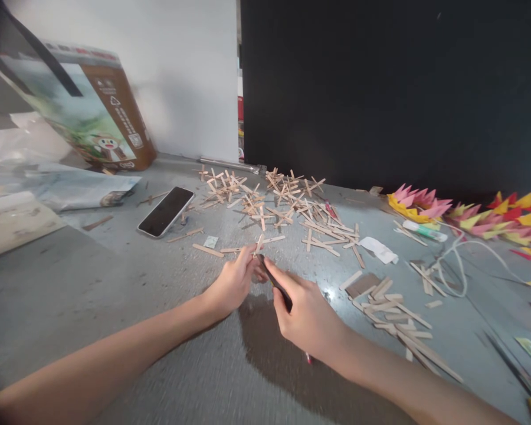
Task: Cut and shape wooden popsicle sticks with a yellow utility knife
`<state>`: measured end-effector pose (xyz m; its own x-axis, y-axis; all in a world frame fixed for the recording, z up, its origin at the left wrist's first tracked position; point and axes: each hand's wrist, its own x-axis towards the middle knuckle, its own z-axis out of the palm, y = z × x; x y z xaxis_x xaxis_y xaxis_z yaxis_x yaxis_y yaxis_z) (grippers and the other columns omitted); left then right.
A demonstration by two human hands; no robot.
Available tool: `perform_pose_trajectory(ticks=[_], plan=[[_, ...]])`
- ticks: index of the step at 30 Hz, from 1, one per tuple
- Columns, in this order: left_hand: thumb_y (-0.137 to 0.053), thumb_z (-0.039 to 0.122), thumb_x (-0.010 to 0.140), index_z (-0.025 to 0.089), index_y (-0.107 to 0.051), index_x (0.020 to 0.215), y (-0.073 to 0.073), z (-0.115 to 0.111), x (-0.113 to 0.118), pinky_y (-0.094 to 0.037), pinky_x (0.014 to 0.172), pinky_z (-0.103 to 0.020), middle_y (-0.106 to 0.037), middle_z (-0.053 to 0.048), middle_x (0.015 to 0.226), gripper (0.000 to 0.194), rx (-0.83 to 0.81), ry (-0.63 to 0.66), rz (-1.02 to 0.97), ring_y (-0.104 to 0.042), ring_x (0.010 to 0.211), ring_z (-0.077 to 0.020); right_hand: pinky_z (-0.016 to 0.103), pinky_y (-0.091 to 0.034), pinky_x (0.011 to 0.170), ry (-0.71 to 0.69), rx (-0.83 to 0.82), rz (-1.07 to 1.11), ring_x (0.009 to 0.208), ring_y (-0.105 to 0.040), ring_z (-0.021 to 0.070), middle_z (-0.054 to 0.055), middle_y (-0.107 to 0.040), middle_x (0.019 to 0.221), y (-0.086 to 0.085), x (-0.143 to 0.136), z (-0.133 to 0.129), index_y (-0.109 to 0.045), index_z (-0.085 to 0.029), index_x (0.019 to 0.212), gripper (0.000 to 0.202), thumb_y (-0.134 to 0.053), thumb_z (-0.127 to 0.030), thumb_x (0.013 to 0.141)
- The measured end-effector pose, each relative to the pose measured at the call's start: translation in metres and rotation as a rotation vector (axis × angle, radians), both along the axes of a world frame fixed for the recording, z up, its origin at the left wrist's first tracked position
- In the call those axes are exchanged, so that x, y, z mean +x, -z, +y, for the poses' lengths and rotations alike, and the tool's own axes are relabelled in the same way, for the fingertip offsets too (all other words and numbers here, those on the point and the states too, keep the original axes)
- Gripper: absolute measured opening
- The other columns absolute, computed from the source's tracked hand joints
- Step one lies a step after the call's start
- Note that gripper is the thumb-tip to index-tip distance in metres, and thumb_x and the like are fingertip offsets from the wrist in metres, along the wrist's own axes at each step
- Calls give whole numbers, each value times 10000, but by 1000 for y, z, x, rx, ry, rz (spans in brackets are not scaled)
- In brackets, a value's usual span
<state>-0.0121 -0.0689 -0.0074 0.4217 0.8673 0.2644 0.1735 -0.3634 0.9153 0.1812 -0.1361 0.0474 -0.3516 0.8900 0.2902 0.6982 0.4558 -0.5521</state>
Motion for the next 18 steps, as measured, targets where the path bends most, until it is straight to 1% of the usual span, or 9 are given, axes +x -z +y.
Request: perform_pose_trajectory(ticks=[3, 5, 8, 11, 13, 16, 18], plan=[[-361, 295, 1068, 178, -415, 1390, -4, -2, 0, -608, 769, -313, -762, -81, 876, 346, -17, 12, 46, -763, 800, -190, 338, -617, 856, 7, 4, -14, 969, -765, 208, 102, -752, 1269, 1, 0, 0, -474, -248, 1572, 592, -486, -166, 986], [-342, 309, 1076, 170, -393, 1408, -5, -3, 0, -606, 773, -317, -756, -85, 873, 364, -23, 22, 49, -761, 807, -193, 344, -615, 878, -1, 15, -2, 1029, -759, 216, 106, -739, 1300, 2, 0, 1, -467, -241, 1575, 601, -487, -159, 979], [-349, 300, 1072, 163, -374, 1414, -3, -3, 0, -603, 765, -316, -750, -85, 861, 369, -4, 35, 51, -757, 791, -191, 371, -598, 964, -10, 15, 6, 1176, -718, 233, 101, -689, 1394, 4, 1, 2, -450, -257, 1584, 620, -491, -155, 973], [-372, 261, 1056, 163, -381, 1394, 1, -2, 0, -601, 768, -314, -758, -93, 869, 351, 8, 46, 75, -762, 804, -193, 399, -602, 969, -13, -7, -7, 1175, -720, 246, 101, -693, 1387, 4, 2, 2, -447, -266, 1587, 621, -487, -160, 977], [-368, 260, 1056, 165, -387, 1381, 1, -2, 1, -602, 760, -313, -757, -86, 853, 339, 6, 37, 77, -762, 792, -192, 413, -606, 967, -9, -13, -5, 1162, -726, 254, 104, -698, 1379, 2, 1, 2, -464, -256, 1579, 612, -491, -164, 975], [-360, 296, 1065, 158, -389, 1367, -4, -3, 2, -608, 731, -313, -747, -71, 813, 333, -2, 11, 48, -756, 735, -186, 417, -602, 991, 0, -22, 34, 1186, -717, 259, 102, -684, 1402, 0, -1, 1, -485, -240, 1569, 597, -503, -174, 976], [-358, 324, 1071, 154, -389, 1352, -8, -3, 2, -612, 726, -314, -755, -78, 827, 331, -11, 8, 14, -762, 739, -188, 417, -607, 992, 12, -37, 69, 1186, -718, 262, 102, -685, 1400, 1, -2, 1, -484, -238, 1571, 588, -509, -188, 986]])
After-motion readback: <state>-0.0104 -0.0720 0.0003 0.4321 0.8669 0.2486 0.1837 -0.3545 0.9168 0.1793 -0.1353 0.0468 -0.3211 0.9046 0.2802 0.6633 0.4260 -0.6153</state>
